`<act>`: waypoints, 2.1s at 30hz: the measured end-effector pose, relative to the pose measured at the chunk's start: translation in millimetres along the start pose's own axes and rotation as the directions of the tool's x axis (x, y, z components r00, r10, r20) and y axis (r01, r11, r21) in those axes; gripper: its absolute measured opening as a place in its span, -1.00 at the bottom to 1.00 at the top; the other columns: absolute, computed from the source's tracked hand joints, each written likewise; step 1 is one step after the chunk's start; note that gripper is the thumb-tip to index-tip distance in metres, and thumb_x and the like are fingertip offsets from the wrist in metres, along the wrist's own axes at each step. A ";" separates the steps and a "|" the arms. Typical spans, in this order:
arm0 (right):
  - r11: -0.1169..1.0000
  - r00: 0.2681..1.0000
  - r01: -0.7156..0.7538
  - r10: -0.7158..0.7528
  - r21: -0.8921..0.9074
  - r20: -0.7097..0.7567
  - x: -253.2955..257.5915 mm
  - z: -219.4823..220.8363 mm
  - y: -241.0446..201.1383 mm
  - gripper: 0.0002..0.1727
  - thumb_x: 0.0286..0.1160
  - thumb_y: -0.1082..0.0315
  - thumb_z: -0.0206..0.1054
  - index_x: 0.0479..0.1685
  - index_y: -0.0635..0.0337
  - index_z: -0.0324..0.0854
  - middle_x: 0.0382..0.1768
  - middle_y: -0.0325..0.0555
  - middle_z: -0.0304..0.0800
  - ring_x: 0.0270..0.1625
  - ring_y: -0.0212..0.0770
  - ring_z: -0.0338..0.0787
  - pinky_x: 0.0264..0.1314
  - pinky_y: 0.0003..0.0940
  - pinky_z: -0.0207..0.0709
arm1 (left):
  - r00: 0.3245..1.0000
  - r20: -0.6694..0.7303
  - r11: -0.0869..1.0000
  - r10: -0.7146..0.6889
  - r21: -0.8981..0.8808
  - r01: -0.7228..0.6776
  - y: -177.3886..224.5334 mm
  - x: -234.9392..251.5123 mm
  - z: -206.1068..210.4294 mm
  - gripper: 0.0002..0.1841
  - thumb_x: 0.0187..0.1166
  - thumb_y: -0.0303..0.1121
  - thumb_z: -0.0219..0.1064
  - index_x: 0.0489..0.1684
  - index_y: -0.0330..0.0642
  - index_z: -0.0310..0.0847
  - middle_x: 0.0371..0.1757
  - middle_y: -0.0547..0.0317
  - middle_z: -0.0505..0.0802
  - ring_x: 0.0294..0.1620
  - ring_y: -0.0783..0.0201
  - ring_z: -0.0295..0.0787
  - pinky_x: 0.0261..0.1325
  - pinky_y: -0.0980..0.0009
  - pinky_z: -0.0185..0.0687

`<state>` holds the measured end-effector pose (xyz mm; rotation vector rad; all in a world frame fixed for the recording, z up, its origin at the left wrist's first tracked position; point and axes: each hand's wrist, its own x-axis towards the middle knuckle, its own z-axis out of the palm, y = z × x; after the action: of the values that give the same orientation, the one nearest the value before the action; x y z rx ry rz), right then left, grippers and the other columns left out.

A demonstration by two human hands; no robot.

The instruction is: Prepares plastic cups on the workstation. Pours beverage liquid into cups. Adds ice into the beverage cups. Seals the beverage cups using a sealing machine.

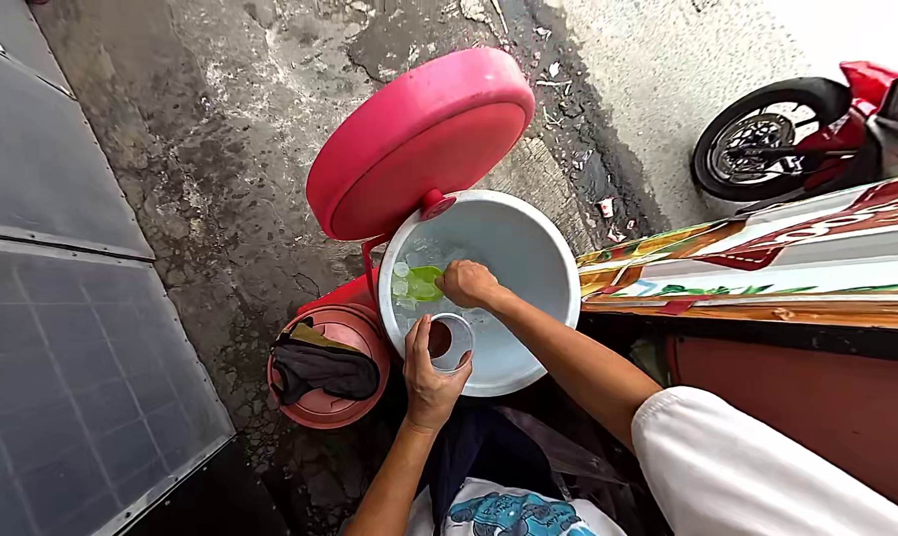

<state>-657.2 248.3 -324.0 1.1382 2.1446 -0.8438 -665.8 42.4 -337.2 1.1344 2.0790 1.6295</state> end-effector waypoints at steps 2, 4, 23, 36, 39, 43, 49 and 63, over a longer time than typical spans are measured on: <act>0.986 0.997 0.082 -0.083 0.145 0.001 11.3 14.7 33.6 -0.47 0.83 0.09 0.02 -0.41 0.27 0.70 -0.37 0.12 0.81 -0.23 0.11 0.83 -0.12 0.20 0.60 | 1.000 0.019 1.000 -0.022 0.012 0.022 2.9 3.2 -0.4 0.08 -0.07 -0.33 0.82 0.58 -0.59 0.28 0.45 -0.37 0.66 0.56 0.01 0.58 0.65 0.24 0.48; 0.936 0.986 0.162 -0.162 0.311 -0.026 11.8 27.8 60.1 -0.48 0.88 0.17 -0.05 -0.35 0.29 0.71 -0.38 0.03 0.80 -0.27 -0.07 0.80 -0.06 0.02 0.61 | 0.999 0.031 0.999 -0.044 0.031 0.043 4.2 5.8 -0.7 0.13 -0.09 -0.32 0.82 0.62 -0.61 0.23 0.45 -0.37 0.66 0.56 0.02 0.58 0.65 0.25 0.48; 0.910 0.999 0.022 -0.038 -0.413 -0.029 -178.4 -75.9 28.9 -0.42 0.82 -0.07 0.03 -0.45 0.19 0.63 -0.46 0.08 0.71 -0.21 0.16 0.79 -0.22 0.13 0.50 | 0.970 0.216 0.983 0.112 0.119 -0.140 -6.0 15.5 41.2 0.15 -0.13 -0.46 0.77 0.71 -0.53 0.18 0.44 -0.34 0.69 0.50 -0.16 0.63 0.65 0.02 0.44; 0.943 0.933 -0.332 0.333 0.033 -0.132 72.3 39.9 57.1 -0.62 0.70 0.19 0.21 0.04 0.42 0.69 0.11 0.39 0.78 0.22 0.38 0.77 0.11 0.37 0.59 | 1.000 0.022 0.987 -0.001 -0.158 0.005 -24.6 14.1 -6.5 0.31 -0.13 -0.36 0.85 0.77 -0.42 -0.07 0.39 -0.27 0.71 0.51 0.07 0.65 0.62 0.18 0.57; 0.949 0.947 -0.306 0.312 0.072 -0.083 137.1 94.8 26.0 -0.61 0.74 0.21 0.13 0.16 0.37 0.68 0.21 0.31 0.77 0.32 0.28 0.75 0.22 0.27 0.60 | 1.000 0.024 0.982 0.020 -0.189 -0.015 -34.5 14.7 -2.5 0.27 -0.12 -0.35 0.86 0.77 -0.22 0.00 0.39 -0.15 0.73 0.51 0.11 0.65 0.63 0.18 0.56; 0.971 0.975 -0.223 0.223 0.086 0.009 149.2 104.9 6.3 -0.64 0.68 0.17 0.23 0.10 0.33 0.67 0.16 0.29 0.78 0.27 0.26 0.78 0.15 0.28 0.61 | 0.998 0.041 0.977 0.047 -0.211 -0.038 -38.8 12.7 -3.7 0.23 -0.14 -0.36 0.86 0.74 -0.22 0.07 0.36 -0.17 0.75 0.49 0.09 0.67 0.62 0.17 0.57; 0.993 0.992 -0.114 0.112 0.040 0.048 58.6 27.7 -21.9 -0.64 0.68 0.13 0.23 -0.13 0.31 0.69 -0.07 0.29 0.79 0.08 0.28 0.81 -0.05 0.34 0.59 | 0.990 0.074 0.964 0.119 -0.247 -0.097 -37.7 11.1 -3.1 0.16 -0.12 -0.32 0.86 0.66 -0.37 0.18 0.34 -0.23 0.76 0.49 0.06 0.67 0.63 0.15 0.55; 0.941 0.990 0.097 -0.059 0.325 -0.126 -1.2 24.0 55.0 -0.50 0.80 0.16 0.07 -0.52 0.24 0.66 -0.49 0.00 0.73 -0.34 -0.02 0.74 -0.19 0.09 0.54 | 0.991 0.128 0.996 0.028 -0.086 -0.017 -16.9 0.8 -5.8 0.16 -0.13 -0.33 0.83 0.63 -0.62 0.20 0.41 -0.34 0.70 0.54 0.01 0.62 0.66 0.17 0.51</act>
<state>-605.0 254.1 -353.1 1.2977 2.2079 -1.2395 -677.0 37.8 -350.4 1.2054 1.9057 1.5936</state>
